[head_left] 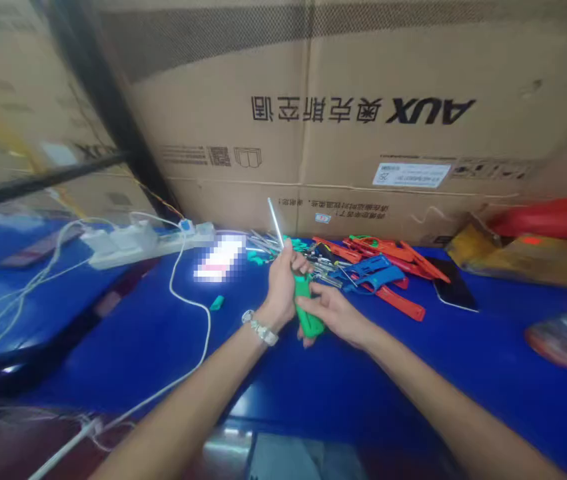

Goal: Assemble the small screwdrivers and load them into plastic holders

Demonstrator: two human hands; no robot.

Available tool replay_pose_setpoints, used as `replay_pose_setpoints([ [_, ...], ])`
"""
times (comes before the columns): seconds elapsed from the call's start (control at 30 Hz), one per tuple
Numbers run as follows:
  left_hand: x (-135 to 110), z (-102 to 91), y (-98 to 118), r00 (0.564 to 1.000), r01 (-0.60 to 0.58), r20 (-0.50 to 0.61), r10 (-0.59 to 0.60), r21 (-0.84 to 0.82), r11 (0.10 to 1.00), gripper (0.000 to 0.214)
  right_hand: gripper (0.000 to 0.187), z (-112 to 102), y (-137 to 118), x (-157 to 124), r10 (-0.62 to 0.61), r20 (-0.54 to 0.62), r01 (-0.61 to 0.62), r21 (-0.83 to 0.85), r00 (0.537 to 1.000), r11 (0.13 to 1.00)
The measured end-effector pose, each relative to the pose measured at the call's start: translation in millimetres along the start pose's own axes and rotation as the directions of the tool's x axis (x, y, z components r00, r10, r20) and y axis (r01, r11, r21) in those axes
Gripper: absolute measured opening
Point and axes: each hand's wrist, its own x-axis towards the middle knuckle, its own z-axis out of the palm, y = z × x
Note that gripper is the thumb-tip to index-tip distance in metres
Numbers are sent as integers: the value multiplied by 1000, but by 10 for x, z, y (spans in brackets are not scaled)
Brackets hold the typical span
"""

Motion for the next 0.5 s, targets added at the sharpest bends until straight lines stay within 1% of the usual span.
replay_pose_setpoints([
  [0.07,5,3,-19,1000,10,-21,-9,24,1000,45,55,18,31,18,-35,-26,34,-25,999,999],
  [0.13,14,-15,-13,999,33,-4,-33,73,997,40,54,17,47,32,-72,-62,69,-59,995,996],
  [0.2,31,-72,28,995,74,59,-82,128,989,38,52,-11,45,40,-116,-109,105,-103,987,989],
  [0.23,43,-116,59,989,88,101,-108,183,979,39,51,-34,38,43,-135,-134,118,-125,982,985],
  [0.27,57,-167,93,982,89,135,-130,274,958,42,50,-59,30,44,-153,-158,131,-144,975,981],
  [0.3,72,-221,127,979,65,152,-135,396,916,44,49,-84,22,45,-169,-180,140,-161,969,977],
  [0.37,101,-319,181,985,40,106,-137,630,776,53,49,-120,13,47,-191,-208,152,-186,959,971],
  [0.4,112,-355,196,985,44,87,-148,708,705,56,49,-126,12,48,-197,-217,155,-195,956,968],
  [0.43,119,-380,202,987,38,74,-141,749,662,59,48,-125,14,50,-201,-225,157,-200,953,967],
  [0.47,121,-392,200,989,28,74,-132,766,642,61,48,-116,17,52,-201,-233,156,-199,951,967],
  [0.5,118,-393,192,990,11,82,-114,762,647,61,47,-102,21,55,-198,-239,154,-193,951,969],
])
